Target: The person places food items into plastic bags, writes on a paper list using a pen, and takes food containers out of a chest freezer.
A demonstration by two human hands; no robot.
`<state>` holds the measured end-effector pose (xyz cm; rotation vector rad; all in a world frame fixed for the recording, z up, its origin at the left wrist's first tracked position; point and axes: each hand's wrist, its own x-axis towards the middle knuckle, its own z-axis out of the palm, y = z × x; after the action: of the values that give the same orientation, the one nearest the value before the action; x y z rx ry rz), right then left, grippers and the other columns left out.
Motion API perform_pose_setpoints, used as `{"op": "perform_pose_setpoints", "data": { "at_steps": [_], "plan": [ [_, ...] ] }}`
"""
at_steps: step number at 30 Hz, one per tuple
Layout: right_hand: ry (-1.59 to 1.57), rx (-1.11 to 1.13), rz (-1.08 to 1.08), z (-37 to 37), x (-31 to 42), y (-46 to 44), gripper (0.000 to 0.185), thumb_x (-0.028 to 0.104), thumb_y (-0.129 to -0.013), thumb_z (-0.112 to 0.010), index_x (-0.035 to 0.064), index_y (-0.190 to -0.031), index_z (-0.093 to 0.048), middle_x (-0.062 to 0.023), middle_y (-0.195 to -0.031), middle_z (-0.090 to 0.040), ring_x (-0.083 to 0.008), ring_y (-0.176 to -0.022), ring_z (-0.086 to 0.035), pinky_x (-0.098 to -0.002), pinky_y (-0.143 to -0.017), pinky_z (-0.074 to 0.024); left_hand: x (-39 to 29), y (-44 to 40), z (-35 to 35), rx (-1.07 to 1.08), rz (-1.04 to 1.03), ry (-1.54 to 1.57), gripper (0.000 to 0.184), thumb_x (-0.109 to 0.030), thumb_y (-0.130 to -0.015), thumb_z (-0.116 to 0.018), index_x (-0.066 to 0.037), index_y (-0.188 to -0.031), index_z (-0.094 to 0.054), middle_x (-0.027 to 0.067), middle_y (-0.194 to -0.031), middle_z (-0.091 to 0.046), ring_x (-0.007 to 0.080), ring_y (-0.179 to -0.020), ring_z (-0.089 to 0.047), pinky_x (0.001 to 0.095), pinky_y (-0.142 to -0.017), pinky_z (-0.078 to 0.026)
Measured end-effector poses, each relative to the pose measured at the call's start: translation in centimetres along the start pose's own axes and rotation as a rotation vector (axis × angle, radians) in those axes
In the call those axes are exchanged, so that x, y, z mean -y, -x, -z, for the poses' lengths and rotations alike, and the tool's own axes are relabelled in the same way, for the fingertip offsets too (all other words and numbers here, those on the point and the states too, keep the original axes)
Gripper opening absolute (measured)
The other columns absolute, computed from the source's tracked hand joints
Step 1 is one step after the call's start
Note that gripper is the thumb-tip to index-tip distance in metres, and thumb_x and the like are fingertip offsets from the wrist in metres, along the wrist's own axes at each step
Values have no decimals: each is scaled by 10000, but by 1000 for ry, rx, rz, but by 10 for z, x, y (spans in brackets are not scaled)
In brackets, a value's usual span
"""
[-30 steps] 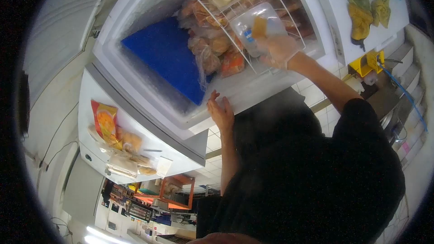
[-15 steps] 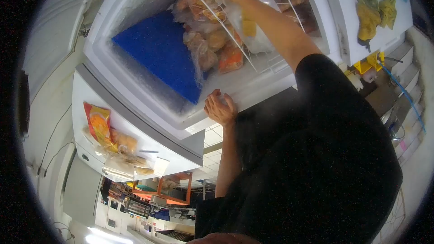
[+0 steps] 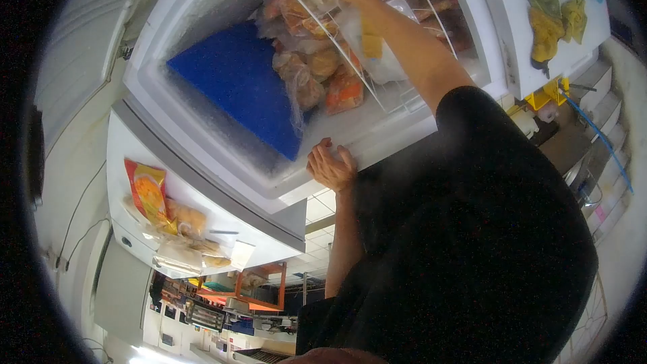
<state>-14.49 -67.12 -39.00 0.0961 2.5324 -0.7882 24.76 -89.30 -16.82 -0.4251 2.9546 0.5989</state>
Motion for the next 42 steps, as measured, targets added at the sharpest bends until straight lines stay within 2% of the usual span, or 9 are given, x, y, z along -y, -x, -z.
{"op": "perform_pose_setpoints", "data": {
  "at_steps": [4, 8, 11, 13, 16, 20, 26, 31, 42],
  "plan": [
    [-176, 0, 54, 9, 2, 10, 523, 285, -779, -874, 61, -1227, -724, -101, -1067, -778, -218, -939, -713, -396, -852, -558, 0, 0, 2, 19, 3, -17, 304, -272, -824, -642, -105, -1077, -663, 74, -978, -657, 309, -954, -612, 449, -887, -415],
    [-236, 61, 110, 3, -17, 6, 465, 283, -829, -811, 52, -1222, -719, -137, -1063, -778, -256, -928, -724, -411, -840, -557, -1, 0, 3, 46, 16, -29, 306, -269, -823, -648, -105, -1081, -663, 74, -986, -658, 309, -971, -613, 451, -891, -415],
    [-90, 30, 99, 3, -18, 18, 410, 293, -874, -736, 59, -1210, -729, -183, -1018, -770, -317, -959, -737, -432, -866, -564, -2, 0, 3, 62, 37, -32, 335, -273, -820, -647, -100, -1107, -665, 74, -1011, -675, 314, -1005, -627, 464, -927, -432],
    [427, -63, 123, 17, -2, 44, 375, 295, -888, -689, 75, -1186, -751, -218, -1140, -739, -364, -1075, -719, -456, -930, -558, 2, 3, -1, 30, 19, -15, 339, -274, -822, -647, -105, -1114, -663, 75, -1016, -676, 313, -1002, -628, 464, -924, -434],
    [647, -91, 30, 34, 23, 71, 307, 269, -973, -613, 90, -1187, -740, -153, -1202, -735, -351, -1155, -684, -510, -990, -518, 2, 2, 0, 39, 29, -10, 344, -273, -820, -647, -107, -1120, -661, 75, -1018, -679, 314, -1002, -629, 463, -919, -434],
    [573, -77, -41, 52, 39, 75, 367, 322, -1013, -574, 101, -1276, -704, -154, -1341, -676, -312, -1273, -618, -479, -1117, -453, 0, 1, 0, 7, 10, -10, 322, -249, -814, -657, -102, -1100, -663, 73, -988, -670, 310, -968, -624, 451, -887, -423],
    [620, -276, -6, 69, 50, 40, 267, 116, -980, -568, 107, -1217, -689, -189, -1297, -659, -344, -1282, -591, -457, -1080, -487, 2, 1, -1, -15, 1, 14, 327, -242, -801, -663, -106, -1099, -664, 63, -976, -670, 304, -957, -626, 447, -877, -423],
    [392, -263, 43, 76, 70, 48, 414, 144, -1044, -460, 102, -1436, -588, -191, -1474, -586, -303, -1465, -464, -427, -1215, -379, 3, 0, 1, 41, 25, -8, 331, -241, -792, -663, -108, -1095, -664, 59, -981, -673, 303, -967, -628, 449, -889, -427],
    [101, -286, 65, 58, -16, -8, 396, 126, -1001, -572, 74, -1394, -591, -226, -1323, -680, -432, -1245, -631, -466, -1027, -530, 4, 0, 2, 29, 41, 15, 317, -249, -802, -660, -102, -1083, -667, 59, -992, -676, 299, -999, -630, 457, -919, -427]
  ]
}}
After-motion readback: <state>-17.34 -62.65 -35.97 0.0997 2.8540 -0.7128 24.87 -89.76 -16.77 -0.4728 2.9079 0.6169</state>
